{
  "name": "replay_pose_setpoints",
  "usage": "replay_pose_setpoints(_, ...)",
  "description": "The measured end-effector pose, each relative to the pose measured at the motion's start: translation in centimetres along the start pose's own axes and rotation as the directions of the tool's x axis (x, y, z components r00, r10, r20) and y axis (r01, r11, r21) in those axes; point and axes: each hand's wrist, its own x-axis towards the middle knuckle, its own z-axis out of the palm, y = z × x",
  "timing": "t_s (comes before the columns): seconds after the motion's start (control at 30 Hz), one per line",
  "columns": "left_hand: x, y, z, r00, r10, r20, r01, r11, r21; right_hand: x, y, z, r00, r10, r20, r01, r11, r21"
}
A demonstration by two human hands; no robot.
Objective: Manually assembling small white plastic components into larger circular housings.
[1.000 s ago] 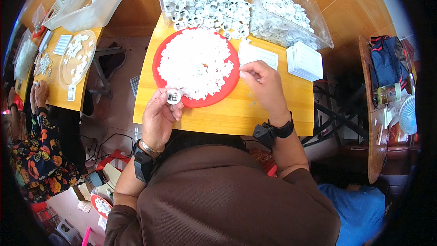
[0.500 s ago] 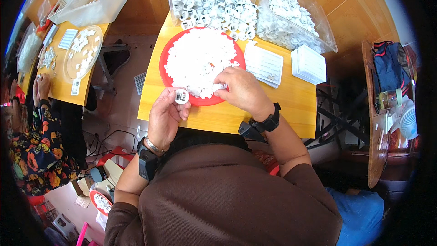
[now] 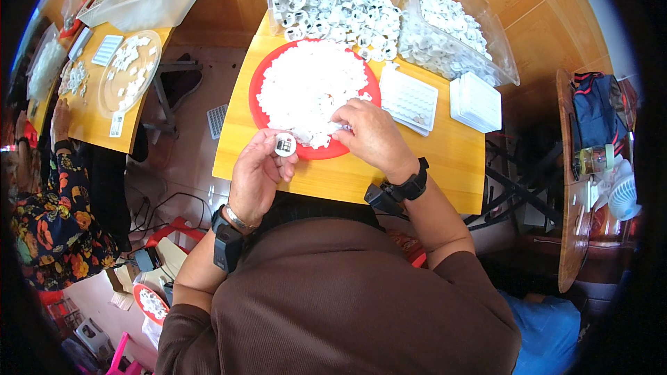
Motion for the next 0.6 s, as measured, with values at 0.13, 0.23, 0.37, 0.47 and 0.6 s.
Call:
replay_pose_setpoints(0.13, 0.12, -0.15, -0.12, 1.000, 0.002, 0.011, -0.002, 1.000, -0.005, 0.19, 0.44, -0.20, 0.998, 0.052, 0.045, -0.057, 0.992, 0.110)
replay_pose_setpoints(0.23, 0.15, -0.11, -0.05, 1.000, 0.000, 0.013, 0.000, 1.000, -0.005, 0.22, 0.63, -0.17, 0.997, 0.071, -0.004, -0.069, 0.977, 0.204)
replay_pose_setpoints(0.37, 0.06, -0.14, -0.03, 1.000, -0.015, 0.004, 0.015, 1.000, 0.015, 0.42, 0.43, -0.08, 0.990, 0.139, -0.025, -0.132, 0.975, 0.181)
replay_pose_setpoints(0.47, -0.04, -0.11, 0.03, 1.000, -0.016, 0.000, 0.016, 0.999, 0.031, 0.33, 0.56, 0.14, 0.988, 0.130, -0.083, -0.113, 0.978, 0.176)
replay_pose_setpoints(0.6, 0.03, -0.25, -0.04, 1.000, 0.003, 0.018, -0.004, 1.000, 0.010, 0.38, 0.66, 0.49, 0.971, 0.148, -0.189, -0.106, 0.971, 0.214)
